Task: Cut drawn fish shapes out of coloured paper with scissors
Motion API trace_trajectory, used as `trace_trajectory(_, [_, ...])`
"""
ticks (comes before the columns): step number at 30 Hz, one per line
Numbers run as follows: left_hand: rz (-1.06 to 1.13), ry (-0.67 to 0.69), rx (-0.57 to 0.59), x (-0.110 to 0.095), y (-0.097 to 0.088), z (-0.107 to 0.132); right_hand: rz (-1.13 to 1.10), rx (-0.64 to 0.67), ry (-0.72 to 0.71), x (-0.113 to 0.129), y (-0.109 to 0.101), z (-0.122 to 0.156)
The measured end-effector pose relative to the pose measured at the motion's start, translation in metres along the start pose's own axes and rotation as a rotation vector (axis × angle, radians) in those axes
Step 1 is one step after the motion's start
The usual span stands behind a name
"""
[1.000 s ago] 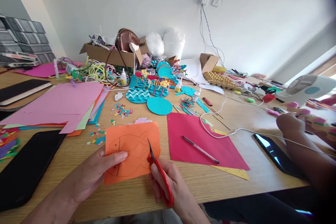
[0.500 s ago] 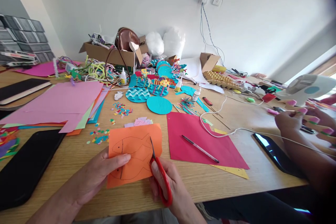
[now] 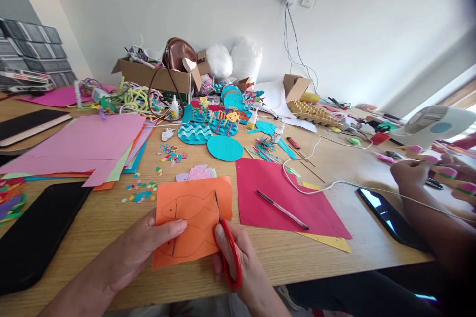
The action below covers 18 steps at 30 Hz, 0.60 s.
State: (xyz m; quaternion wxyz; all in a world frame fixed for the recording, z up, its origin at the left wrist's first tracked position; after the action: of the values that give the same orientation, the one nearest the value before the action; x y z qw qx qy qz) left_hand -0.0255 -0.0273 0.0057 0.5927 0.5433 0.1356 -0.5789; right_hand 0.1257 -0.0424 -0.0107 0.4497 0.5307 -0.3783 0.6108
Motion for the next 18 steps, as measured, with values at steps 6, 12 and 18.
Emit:
trace_trajectory(6, [-0.02,0.009,0.007,-0.0001,-0.0002,-0.0011,-0.029,-0.007,0.022,-0.0021,-0.0001,0.0004])
trace_trajectory(12, [0.0,-0.023,0.057,0.0029,0.0025,0.0001,-0.043,-0.016,0.023,0.0022,-0.0028,-0.0004])
trace_trajectory(18, [-0.028,-0.009,0.057,0.0039,0.0022,0.0005,-0.068,-0.037,0.036,-0.0008,-0.0017,0.0007])
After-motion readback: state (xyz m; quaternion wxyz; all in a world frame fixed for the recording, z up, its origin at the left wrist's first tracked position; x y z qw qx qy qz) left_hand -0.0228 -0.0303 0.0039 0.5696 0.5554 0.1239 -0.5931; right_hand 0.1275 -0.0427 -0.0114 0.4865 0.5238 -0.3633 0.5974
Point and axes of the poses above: each hand's wrist, its own z-axis away from the middle knuckle, its own y-axis out of the palm, x = y × z, the point moved 4 cm from there along -z, towards the middle knuckle, and after that the axes turned 2 degrees about x, right-handed, at the moved point
